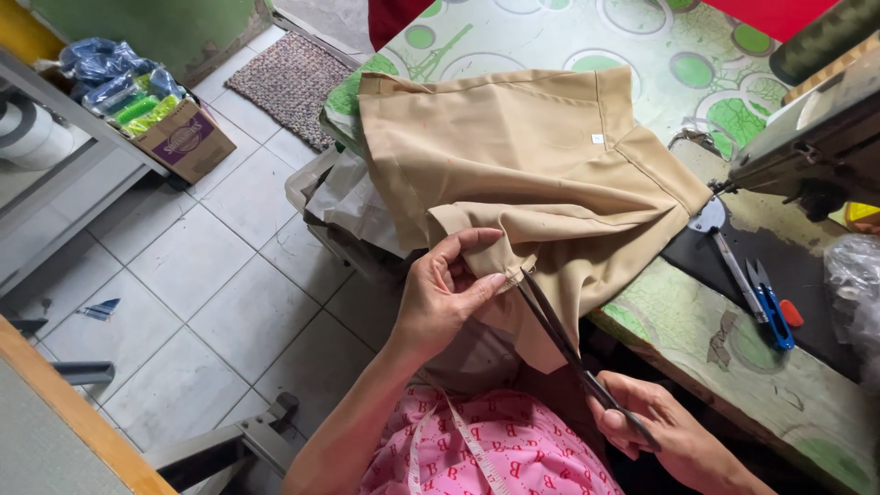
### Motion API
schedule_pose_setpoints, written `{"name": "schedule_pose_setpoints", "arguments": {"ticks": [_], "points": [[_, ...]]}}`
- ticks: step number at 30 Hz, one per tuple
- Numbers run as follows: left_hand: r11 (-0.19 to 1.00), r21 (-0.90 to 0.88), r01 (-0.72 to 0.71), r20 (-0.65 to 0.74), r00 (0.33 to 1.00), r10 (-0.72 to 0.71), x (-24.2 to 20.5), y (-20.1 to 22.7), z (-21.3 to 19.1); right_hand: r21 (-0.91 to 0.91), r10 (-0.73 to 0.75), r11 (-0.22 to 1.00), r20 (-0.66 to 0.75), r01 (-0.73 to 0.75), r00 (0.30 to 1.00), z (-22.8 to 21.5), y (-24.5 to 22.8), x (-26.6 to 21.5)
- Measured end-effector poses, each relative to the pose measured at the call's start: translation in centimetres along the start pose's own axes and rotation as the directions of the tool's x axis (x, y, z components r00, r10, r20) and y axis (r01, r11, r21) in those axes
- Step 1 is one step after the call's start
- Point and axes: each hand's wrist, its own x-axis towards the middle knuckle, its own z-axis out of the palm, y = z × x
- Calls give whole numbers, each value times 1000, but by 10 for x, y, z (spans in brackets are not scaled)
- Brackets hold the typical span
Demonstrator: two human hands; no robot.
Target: The person handles a beige fabric garment, folding and aligning the edges. They then use a pair of scissors to trim the fabric along the seam line, cutting away excess material.
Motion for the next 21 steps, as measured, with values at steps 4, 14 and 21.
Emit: {"name": "schedule_pose_setpoints", "arguments": {"ticks": [4,14,21], "points": [[1000,-9,-2,10,1000,2,-2,-2,3,-30,-31,999,8,31,999,-2,5,1],[995,60,-76,38,997,73,-12,-11,-6,-200,109,973,-39,-115,993,-29,12,-15],[915,-361,-179,-326,944,56,-10,-51,-11,-274,91,946,-291,-174,952,-111,57,-83]]}}
